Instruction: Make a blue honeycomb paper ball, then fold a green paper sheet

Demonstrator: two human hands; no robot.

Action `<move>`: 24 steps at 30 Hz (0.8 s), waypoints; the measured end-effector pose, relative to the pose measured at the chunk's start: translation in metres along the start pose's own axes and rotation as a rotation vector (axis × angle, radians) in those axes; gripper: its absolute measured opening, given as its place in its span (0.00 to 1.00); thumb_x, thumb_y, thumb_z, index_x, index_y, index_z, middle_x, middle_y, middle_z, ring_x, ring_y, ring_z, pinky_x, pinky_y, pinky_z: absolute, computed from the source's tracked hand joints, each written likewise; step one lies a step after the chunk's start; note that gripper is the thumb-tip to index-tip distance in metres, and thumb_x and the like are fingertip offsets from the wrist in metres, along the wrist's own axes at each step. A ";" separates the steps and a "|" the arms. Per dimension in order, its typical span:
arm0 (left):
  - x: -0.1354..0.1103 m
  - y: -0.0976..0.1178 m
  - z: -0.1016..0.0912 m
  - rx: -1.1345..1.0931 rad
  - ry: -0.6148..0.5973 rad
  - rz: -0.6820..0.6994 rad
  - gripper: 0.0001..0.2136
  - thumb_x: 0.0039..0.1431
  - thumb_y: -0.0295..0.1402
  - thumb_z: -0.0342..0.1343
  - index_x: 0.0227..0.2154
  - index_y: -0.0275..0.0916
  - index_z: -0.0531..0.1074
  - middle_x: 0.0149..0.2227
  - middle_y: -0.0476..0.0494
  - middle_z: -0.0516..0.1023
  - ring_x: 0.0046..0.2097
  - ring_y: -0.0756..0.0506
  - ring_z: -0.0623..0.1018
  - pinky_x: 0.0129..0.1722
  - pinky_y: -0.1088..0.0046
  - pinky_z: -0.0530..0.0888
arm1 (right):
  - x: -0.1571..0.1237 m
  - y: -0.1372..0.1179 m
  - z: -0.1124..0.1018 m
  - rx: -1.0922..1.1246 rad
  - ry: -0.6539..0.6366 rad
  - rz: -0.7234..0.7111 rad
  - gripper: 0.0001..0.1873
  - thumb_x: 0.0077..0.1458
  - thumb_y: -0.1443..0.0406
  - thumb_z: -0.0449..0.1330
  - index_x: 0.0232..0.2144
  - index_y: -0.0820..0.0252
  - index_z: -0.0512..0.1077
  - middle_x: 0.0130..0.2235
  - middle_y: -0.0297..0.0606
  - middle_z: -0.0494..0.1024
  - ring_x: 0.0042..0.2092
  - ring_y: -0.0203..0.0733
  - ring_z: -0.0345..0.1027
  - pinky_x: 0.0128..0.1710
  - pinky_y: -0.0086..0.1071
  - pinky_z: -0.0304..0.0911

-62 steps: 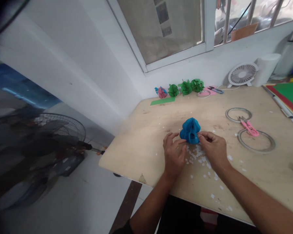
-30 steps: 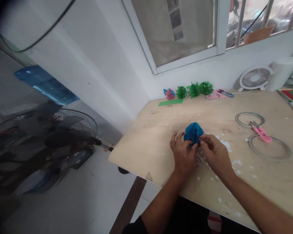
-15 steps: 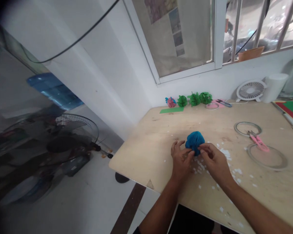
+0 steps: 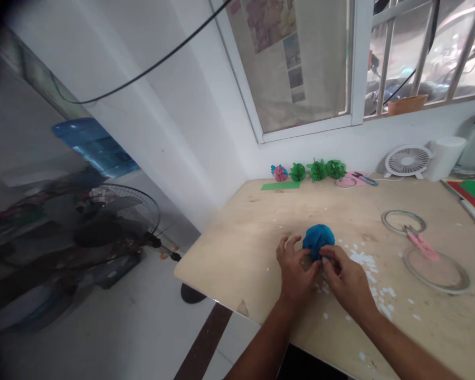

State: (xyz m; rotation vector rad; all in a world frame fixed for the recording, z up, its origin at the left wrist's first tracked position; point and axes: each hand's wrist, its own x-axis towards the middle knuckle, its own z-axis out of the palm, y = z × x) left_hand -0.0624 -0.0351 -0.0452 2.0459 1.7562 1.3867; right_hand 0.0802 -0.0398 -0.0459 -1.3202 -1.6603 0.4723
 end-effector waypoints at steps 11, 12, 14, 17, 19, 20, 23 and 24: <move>-0.001 0.001 0.000 0.077 0.056 0.017 0.07 0.50 0.21 0.62 0.27 0.41 0.78 0.52 0.44 0.77 0.62 0.33 0.67 0.61 0.43 0.65 | -0.004 -0.002 0.004 -0.199 0.010 -0.218 0.14 0.62 0.60 0.51 0.44 0.57 0.72 0.30 0.35 0.81 0.22 0.37 0.69 0.23 0.30 0.66; -0.001 0.000 -0.001 0.078 0.063 0.029 0.06 0.51 0.22 0.61 0.27 0.40 0.77 0.52 0.44 0.77 0.62 0.33 0.67 0.61 0.44 0.65 | -0.004 -0.001 0.004 -0.215 0.011 -0.235 0.15 0.62 0.60 0.51 0.45 0.58 0.72 0.30 0.35 0.81 0.22 0.37 0.69 0.23 0.30 0.65; -0.001 0.000 -0.001 0.080 0.075 0.052 0.06 0.52 0.22 0.61 0.28 0.40 0.77 0.53 0.44 0.77 0.62 0.34 0.66 0.62 0.45 0.65 | -0.006 0.001 0.006 -0.234 0.014 -0.262 0.15 0.63 0.60 0.51 0.46 0.58 0.72 0.31 0.36 0.82 0.22 0.37 0.71 0.23 0.30 0.66; -0.001 0.000 -0.001 0.067 0.077 0.051 0.06 0.53 0.22 0.59 0.29 0.40 0.77 0.52 0.44 0.77 0.63 0.35 0.66 0.62 0.47 0.65 | -0.007 0.004 0.007 -0.253 0.015 -0.291 0.15 0.63 0.61 0.51 0.48 0.58 0.72 0.35 0.38 0.83 0.24 0.37 0.72 0.24 0.30 0.67; -0.002 0.000 -0.002 0.054 0.057 0.023 0.07 0.53 0.21 0.59 0.30 0.41 0.77 0.51 0.44 0.77 0.63 0.36 0.65 0.63 0.48 0.65 | -0.007 0.004 0.007 -0.266 0.014 -0.298 0.15 0.63 0.60 0.51 0.48 0.58 0.72 0.36 0.38 0.83 0.24 0.38 0.73 0.24 0.31 0.67; -0.002 0.001 -0.002 0.053 0.040 0.001 0.07 0.53 0.21 0.59 0.30 0.41 0.77 0.51 0.44 0.77 0.63 0.36 0.65 0.63 0.48 0.65 | -0.007 0.004 0.007 -0.271 0.013 -0.298 0.16 0.63 0.60 0.50 0.47 0.58 0.72 0.35 0.38 0.83 0.24 0.38 0.72 0.24 0.31 0.67; -0.004 0.001 -0.003 0.067 -0.016 -0.067 0.07 0.51 0.23 0.62 0.31 0.42 0.78 0.51 0.44 0.77 0.63 0.34 0.66 0.63 0.45 0.65 | -0.006 0.002 0.007 -0.268 0.010 -0.283 0.15 0.63 0.60 0.50 0.46 0.57 0.72 0.34 0.37 0.83 0.24 0.38 0.73 0.24 0.31 0.67; -0.005 0.001 -0.003 0.069 -0.025 -0.077 0.08 0.50 0.23 0.63 0.32 0.42 0.78 0.50 0.43 0.78 0.62 0.34 0.67 0.62 0.44 0.66 | -0.006 0.001 0.006 -0.264 0.009 -0.272 0.15 0.63 0.59 0.50 0.45 0.57 0.72 0.34 0.36 0.82 0.24 0.38 0.73 0.25 0.31 0.67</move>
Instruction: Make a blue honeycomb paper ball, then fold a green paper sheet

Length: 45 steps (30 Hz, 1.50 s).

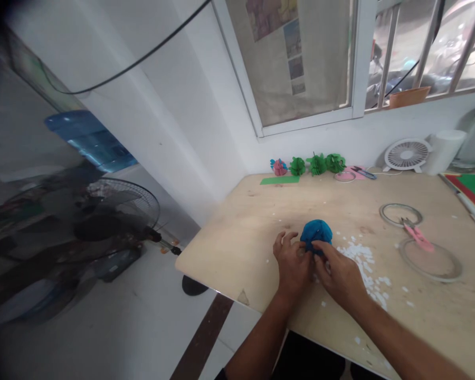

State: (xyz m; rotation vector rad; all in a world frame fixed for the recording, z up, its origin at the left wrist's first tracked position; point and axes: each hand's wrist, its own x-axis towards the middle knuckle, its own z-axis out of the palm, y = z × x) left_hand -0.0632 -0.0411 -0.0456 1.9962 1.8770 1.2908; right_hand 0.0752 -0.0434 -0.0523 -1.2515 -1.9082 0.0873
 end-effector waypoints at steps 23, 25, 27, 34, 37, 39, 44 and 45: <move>0.027 0.011 -0.007 -0.018 0.146 0.243 0.06 0.52 0.25 0.64 0.32 0.40 0.74 0.50 0.41 0.76 0.61 0.35 0.68 0.60 0.48 0.68 | 0.001 0.004 -0.003 -0.163 0.052 -0.239 0.13 0.65 0.63 0.51 0.36 0.59 0.74 0.30 0.38 0.80 0.26 0.38 0.73 0.24 0.28 0.59; 0.027 0.011 -0.009 0.008 0.152 0.257 0.06 0.52 0.24 0.63 0.32 0.40 0.74 0.50 0.41 0.77 0.61 0.35 0.68 0.60 0.48 0.69 | 0.000 0.004 -0.002 -0.167 0.024 -0.254 0.13 0.65 0.64 0.51 0.35 0.59 0.74 0.31 0.38 0.79 0.26 0.38 0.72 0.24 0.28 0.59; 0.026 0.011 -0.011 0.017 0.155 0.257 0.07 0.52 0.22 0.62 0.32 0.40 0.75 0.50 0.41 0.77 0.61 0.35 0.68 0.60 0.49 0.69 | 0.000 0.003 0.000 -0.167 -0.001 -0.251 0.13 0.65 0.63 0.51 0.34 0.58 0.74 0.31 0.39 0.79 0.26 0.37 0.72 0.25 0.28 0.59; 0.025 0.016 -0.016 -0.049 0.167 0.215 0.06 0.53 0.26 0.64 0.34 0.41 0.77 0.48 0.41 0.77 0.60 0.36 0.69 0.60 0.49 0.69 | 0.000 0.004 0.004 -0.143 -0.027 -0.288 0.13 0.65 0.65 0.50 0.34 0.59 0.74 0.33 0.39 0.78 0.27 0.37 0.71 0.25 0.28 0.60; 0.026 0.019 -0.017 -0.048 0.134 0.210 0.08 0.51 0.27 0.65 0.35 0.42 0.77 0.50 0.42 0.77 0.61 0.36 0.67 0.61 0.48 0.69 | -0.001 0.005 0.004 -0.145 -0.016 -0.290 0.13 0.64 0.65 0.50 0.34 0.59 0.74 0.32 0.40 0.78 0.28 0.37 0.71 0.25 0.28 0.60; 0.028 0.020 -0.017 -0.041 0.106 0.206 0.09 0.51 0.27 0.65 0.36 0.42 0.77 0.50 0.43 0.77 0.61 0.35 0.67 0.61 0.48 0.68 | -0.001 0.004 0.004 -0.161 -0.010 -0.310 0.13 0.64 0.66 0.50 0.34 0.60 0.74 0.32 0.40 0.78 0.28 0.37 0.71 0.25 0.28 0.60; 0.030 0.022 -0.018 -0.023 0.081 0.199 0.08 0.52 0.26 0.64 0.35 0.42 0.77 0.51 0.43 0.77 0.61 0.34 0.67 0.62 0.46 0.66 | 0.000 0.002 0.002 -0.202 -0.011 -0.335 0.13 0.65 0.68 0.49 0.35 0.61 0.74 0.34 0.41 0.79 0.27 0.37 0.71 0.25 0.28 0.60; 0.030 0.022 -0.018 -0.020 0.086 0.199 0.08 0.52 0.26 0.64 0.35 0.42 0.77 0.51 0.42 0.77 0.61 0.34 0.67 0.62 0.46 0.66 | 0.000 0.002 0.003 -0.202 -0.017 -0.335 0.13 0.64 0.68 0.49 0.36 0.61 0.74 0.34 0.41 0.79 0.28 0.37 0.71 0.25 0.29 0.60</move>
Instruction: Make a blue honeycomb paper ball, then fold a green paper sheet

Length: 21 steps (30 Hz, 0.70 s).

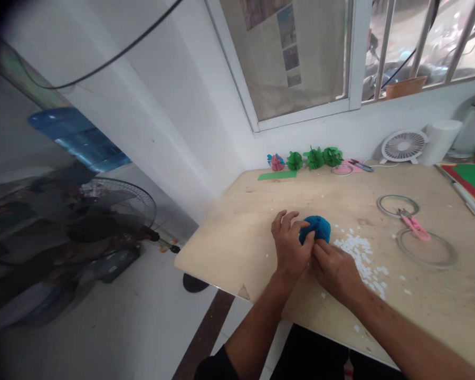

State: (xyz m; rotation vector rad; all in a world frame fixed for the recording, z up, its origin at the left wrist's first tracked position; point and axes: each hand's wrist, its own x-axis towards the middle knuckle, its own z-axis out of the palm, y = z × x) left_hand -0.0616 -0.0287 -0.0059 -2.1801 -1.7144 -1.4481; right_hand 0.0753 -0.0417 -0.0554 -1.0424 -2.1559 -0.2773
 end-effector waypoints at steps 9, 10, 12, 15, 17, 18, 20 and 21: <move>-0.002 0.002 0.000 0.025 0.027 -0.022 0.07 0.52 0.25 0.64 0.34 0.42 0.77 0.49 0.43 0.78 0.60 0.35 0.68 0.61 0.46 0.66 | -0.002 0.001 0.003 0.024 -0.010 0.016 0.12 0.63 0.68 0.50 0.36 0.60 0.74 0.35 0.40 0.79 0.29 0.38 0.72 0.26 0.28 0.61; -0.002 0.003 0.000 0.027 0.038 -0.023 0.08 0.51 0.25 0.64 0.34 0.42 0.78 0.48 0.43 0.78 0.60 0.35 0.68 0.61 0.46 0.66 | -0.002 0.001 0.003 0.025 -0.010 0.015 0.12 0.63 0.68 0.50 0.35 0.59 0.74 0.34 0.40 0.79 0.29 0.38 0.72 0.26 0.28 0.60; -0.002 0.003 0.000 0.027 0.051 -0.028 0.08 0.51 0.24 0.64 0.33 0.42 0.78 0.48 0.43 0.79 0.60 0.35 0.68 0.61 0.46 0.66 | -0.001 0.000 0.002 0.028 -0.010 0.007 0.12 0.63 0.69 0.50 0.34 0.59 0.74 0.33 0.40 0.79 0.29 0.38 0.72 0.26 0.28 0.60; -0.003 0.004 0.000 0.022 0.042 -0.038 0.06 0.51 0.24 0.64 0.31 0.42 0.78 0.48 0.44 0.79 0.60 0.34 0.68 0.61 0.45 0.65 | -0.001 -0.002 0.001 0.022 0.005 -0.014 0.12 0.62 0.69 0.50 0.34 0.60 0.73 0.33 0.40 0.78 0.29 0.39 0.72 0.26 0.29 0.61; -0.003 0.004 0.000 0.021 0.042 -0.043 0.06 0.51 0.24 0.64 0.31 0.42 0.77 0.49 0.44 0.78 0.60 0.34 0.68 0.61 0.44 0.65 | 0.000 -0.002 0.001 0.022 0.006 -0.020 0.11 0.62 0.69 0.51 0.35 0.61 0.74 0.34 0.41 0.78 0.29 0.39 0.72 0.26 0.30 0.61; -0.003 0.004 -0.001 0.022 0.045 -0.046 0.06 0.51 0.24 0.64 0.31 0.42 0.77 0.48 0.44 0.78 0.60 0.34 0.68 0.61 0.44 0.65 | 0.000 -0.002 0.001 0.023 0.003 -0.018 0.11 0.62 0.69 0.51 0.35 0.61 0.74 0.34 0.41 0.79 0.29 0.39 0.72 0.26 0.30 0.61; -0.003 0.004 -0.001 0.022 0.048 -0.053 0.07 0.51 0.24 0.64 0.33 0.41 0.77 0.48 0.43 0.79 0.60 0.35 0.68 0.61 0.44 0.65 | -0.001 -0.002 0.002 0.026 -0.014 -0.019 0.11 0.62 0.69 0.51 0.36 0.60 0.74 0.34 0.40 0.79 0.30 0.39 0.72 0.26 0.30 0.62; -0.003 0.004 -0.002 0.021 0.045 -0.056 0.08 0.51 0.24 0.64 0.34 0.41 0.76 0.48 0.43 0.79 0.60 0.35 0.68 0.61 0.44 0.65 | -0.001 -0.001 0.002 0.024 -0.022 -0.020 0.11 0.62 0.69 0.51 0.36 0.60 0.74 0.34 0.40 0.78 0.30 0.39 0.72 0.27 0.30 0.62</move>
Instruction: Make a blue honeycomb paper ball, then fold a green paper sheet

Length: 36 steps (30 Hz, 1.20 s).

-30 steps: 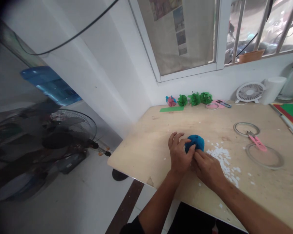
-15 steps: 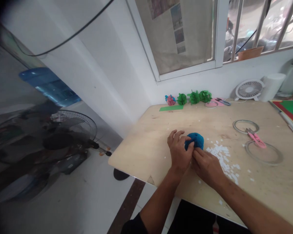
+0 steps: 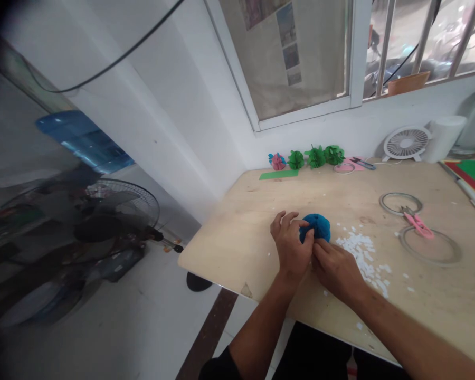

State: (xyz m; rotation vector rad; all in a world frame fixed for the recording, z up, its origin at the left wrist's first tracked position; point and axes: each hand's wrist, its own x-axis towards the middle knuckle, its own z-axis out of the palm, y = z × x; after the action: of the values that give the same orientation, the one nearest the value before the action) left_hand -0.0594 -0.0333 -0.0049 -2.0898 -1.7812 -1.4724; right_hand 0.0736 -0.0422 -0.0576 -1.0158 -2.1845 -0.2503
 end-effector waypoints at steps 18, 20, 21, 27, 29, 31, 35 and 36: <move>-0.005 0.000 0.000 0.003 0.023 -0.040 0.08 0.52 0.24 0.64 0.35 0.40 0.77 0.48 0.41 0.79 0.60 0.34 0.69 0.62 0.44 0.64 | 0.000 0.000 0.001 -0.001 0.025 -0.042 0.09 0.63 0.70 0.50 0.36 0.62 0.71 0.35 0.41 0.78 0.31 0.40 0.73 0.28 0.30 0.64; -0.005 0.000 0.001 0.010 0.022 -0.046 0.08 0.52 0.25 0.64 0.36 0.40 0.77 0.49 0.41 0.79 0.61 0.33 0.68 0.62 0.44 0.64 | 0.000 0.000 0.002 0.004 0.021 -0.045 0.09 0.63 0.70 0.51 0.36 0.62 0.71 0.35 0.42 0.78 0.31 0.40 0.73 0.29 0.30 0.65; -0.005 0.000 0.001 0.012 0.019 -0.048 0.08 0.52 0.25 0.64 0.36 0.40 0.78 0.49 0.41 0.78 0.61 0.33 0.68 0.62 0.44 0.64 | 0.000 0.000 0.002 0.003 0.025 -0.046 0.09 0.63 0.70 0.51 0.36 0.62 0.71 0.35 0.42 0.78 0.31 0.40 0.73 0.28 0.30 0.65; -0.006 0.001 0.000 0.017 0.003 -0.055 0.08 0.53 0.25 0.63 0.36 0.40 0.78 0.49 0.41 0.78 0.61 0.33 0.67 0.63 0.43 0.63 | 0.001 0.000 0.002 -0.010 0.032 -0.048 0.10 0.63 0.70 0.50 0.36 0.63 0.72 0.33 0.41 0.78 0.29 0.39 0.72 0.26 0.30 0.64; -0.006 0.001 0.000 0.019 -0.001 -0.054 0.07 0.52 0.25 0.63 0.35 0.41 0.78 0.50 0.42 0.78 0.61 0.33 0.67 0.63 0.43 0.63 | 0.000 0.000 0.001 -0.004 0.034 -0.046 0.10 0.63 0.71 0.50 0.36 0.64 0.72 0.35 0.43 0.78 0.30 0.40 0.73 0.27 0.30 0.65; -0.006 0.001 0.000 0.020 0.001 -0.051 0.07 0.52 0.25 0.64 0.35 0.41 0.78 0.50 0.42 0.78 0.61 0.33 0.67 0.63 0.43 0.63 | 0.000 0.000 0.001 -0.004 0.033 -0.044 0.10 0.63 0.70 0.50 0.36 0.64 0.72 0.35 0.42 0.78 0.30 0.40 0.73 0.27 0.30 0.65; -0.007 0.001 -0.001 0.018 0.007 -0.053 0.09 0.53 0.25 0.63 0.37 0.40 0.78 0.50 0.42 0.78 0.61 0.34 0.67 0.63 0.44 0.63 | 0.000 -0.001 0.001 -0.009 0.031 -0.045 0.11 0.63 0.70 0.49 0.38 0.63 0.72 0.32 0.40 0.77 0.29 0.39 0.71 0.26 0.30 0.63; -0.007 0.001 -0.001 0.019 0.005 -0.056 0.09 0.53 0.25 0.63 0.37 0.40 0.78 0.50 0.41 0.78 0.61 0.34 0.67 0.63 0.44 0.63 | 0.001 -0.001 0.001 -0.010 0.038 -0.046 0.11 0.63 0.70 0.49 0.38 0.63 0.72 0.32 0.40 0.77 0.28 0.39 0.71 0.26 0.29 0.63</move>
State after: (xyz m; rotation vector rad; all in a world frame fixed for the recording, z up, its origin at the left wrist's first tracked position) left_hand -0.0585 -0.0394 -0.0082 -2.0417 -1.8586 -1.4658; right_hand 0.0721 -0.0420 -0.0578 -0.9593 -2.1765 -0.3002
